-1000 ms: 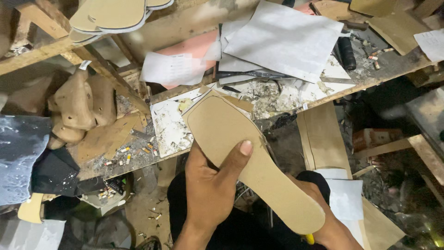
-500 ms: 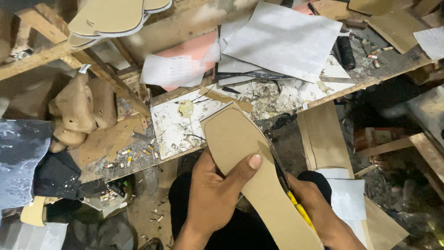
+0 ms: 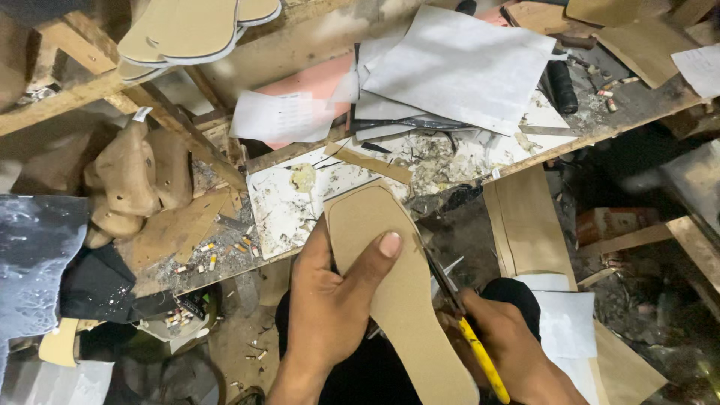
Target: The person cuts out shoe insole shapes from cardboard sheets using scissors, following drawn outlines. They trim the edges of each cut piece, stack finished pieces on the workbench, and cut additional outlines from a new cardboard sheet.
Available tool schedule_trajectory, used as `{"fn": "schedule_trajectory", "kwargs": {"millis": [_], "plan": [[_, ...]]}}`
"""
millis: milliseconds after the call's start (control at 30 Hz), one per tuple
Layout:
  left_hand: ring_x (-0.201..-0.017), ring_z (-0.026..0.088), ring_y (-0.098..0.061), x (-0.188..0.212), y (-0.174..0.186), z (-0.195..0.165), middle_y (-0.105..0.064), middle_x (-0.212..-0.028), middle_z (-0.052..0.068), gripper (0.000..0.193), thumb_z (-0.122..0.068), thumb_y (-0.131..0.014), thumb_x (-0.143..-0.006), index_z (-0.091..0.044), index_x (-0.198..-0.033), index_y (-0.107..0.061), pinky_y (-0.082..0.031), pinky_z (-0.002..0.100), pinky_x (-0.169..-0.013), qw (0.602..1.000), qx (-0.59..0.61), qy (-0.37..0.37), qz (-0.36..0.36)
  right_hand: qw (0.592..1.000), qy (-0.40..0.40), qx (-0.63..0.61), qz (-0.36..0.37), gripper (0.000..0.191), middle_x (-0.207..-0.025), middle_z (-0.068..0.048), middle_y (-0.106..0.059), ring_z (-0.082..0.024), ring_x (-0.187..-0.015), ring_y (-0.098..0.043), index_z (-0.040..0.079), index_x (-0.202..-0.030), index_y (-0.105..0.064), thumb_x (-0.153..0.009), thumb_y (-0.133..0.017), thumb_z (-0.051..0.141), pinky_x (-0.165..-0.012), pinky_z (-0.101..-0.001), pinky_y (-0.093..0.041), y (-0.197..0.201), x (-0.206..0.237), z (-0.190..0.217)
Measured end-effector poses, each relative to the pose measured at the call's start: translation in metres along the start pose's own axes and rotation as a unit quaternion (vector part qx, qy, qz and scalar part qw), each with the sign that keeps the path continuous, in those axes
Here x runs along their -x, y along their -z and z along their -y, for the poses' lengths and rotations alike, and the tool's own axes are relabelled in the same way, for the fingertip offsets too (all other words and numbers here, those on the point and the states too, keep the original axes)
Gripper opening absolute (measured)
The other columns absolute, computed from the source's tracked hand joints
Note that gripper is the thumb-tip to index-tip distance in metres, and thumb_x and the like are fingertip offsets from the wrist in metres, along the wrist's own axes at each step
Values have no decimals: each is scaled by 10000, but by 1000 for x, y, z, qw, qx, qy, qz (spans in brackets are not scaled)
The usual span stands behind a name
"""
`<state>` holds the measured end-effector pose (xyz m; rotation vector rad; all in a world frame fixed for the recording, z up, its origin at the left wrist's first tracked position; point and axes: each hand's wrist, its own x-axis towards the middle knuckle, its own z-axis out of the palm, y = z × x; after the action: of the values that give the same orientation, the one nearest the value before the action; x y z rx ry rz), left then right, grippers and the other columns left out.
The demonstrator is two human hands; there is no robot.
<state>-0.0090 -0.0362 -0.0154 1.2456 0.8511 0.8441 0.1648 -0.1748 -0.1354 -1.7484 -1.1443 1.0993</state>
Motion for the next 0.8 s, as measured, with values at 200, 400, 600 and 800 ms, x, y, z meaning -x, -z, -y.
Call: {"fn": "schedule_trajectory", "kwargs": {"millis": [200,400,600,800], "plan": [[-875,91,-694,7,-9,7,-758,-1016,58,321,-171,-717,-944,13,-1202,-664,-584,268,-767,997,31,-1,66,985,127,-115,19,426,-888,-31,-730,-141,-723,-657,44,-1253,-572,-831,-615,11,-667,-281,-535,-2,-3,32],[-853,111,-715,6,-4,10,-765,-996,67,323,-145,-733,-917,17,-1188,-668,-596,279,-750,997,31,22,61,989,140,-50,6,379,-740,-73,-680,-175,-616,-650,28,-1124,-614,-753,-662,-34,-592,-313,-540,-1,0,29],[-857,101,-713,4,-4,10,-763,-999,63,331,-154,-716,-929,7,-1211,-655,-595,275,-755,996,22,18,81,991,123,-56,-9,231,-694,-83,-655,-186,-579,-612,17,-966,-611,-764,-708,-41,-560,-301,-519,-4,1,13],[-841,74,-675,6,-9,9,-747,-982,47,339,-258,-647,-998,2,-1214,-673,-577,260,-738,997,10,-12,74,992,122,-17,-24,293,-710,-91,-663,-187,-599,-617,18,-1033,-639,-760,-718,-49,-596,-325,-549,-3,-3,32]]}}
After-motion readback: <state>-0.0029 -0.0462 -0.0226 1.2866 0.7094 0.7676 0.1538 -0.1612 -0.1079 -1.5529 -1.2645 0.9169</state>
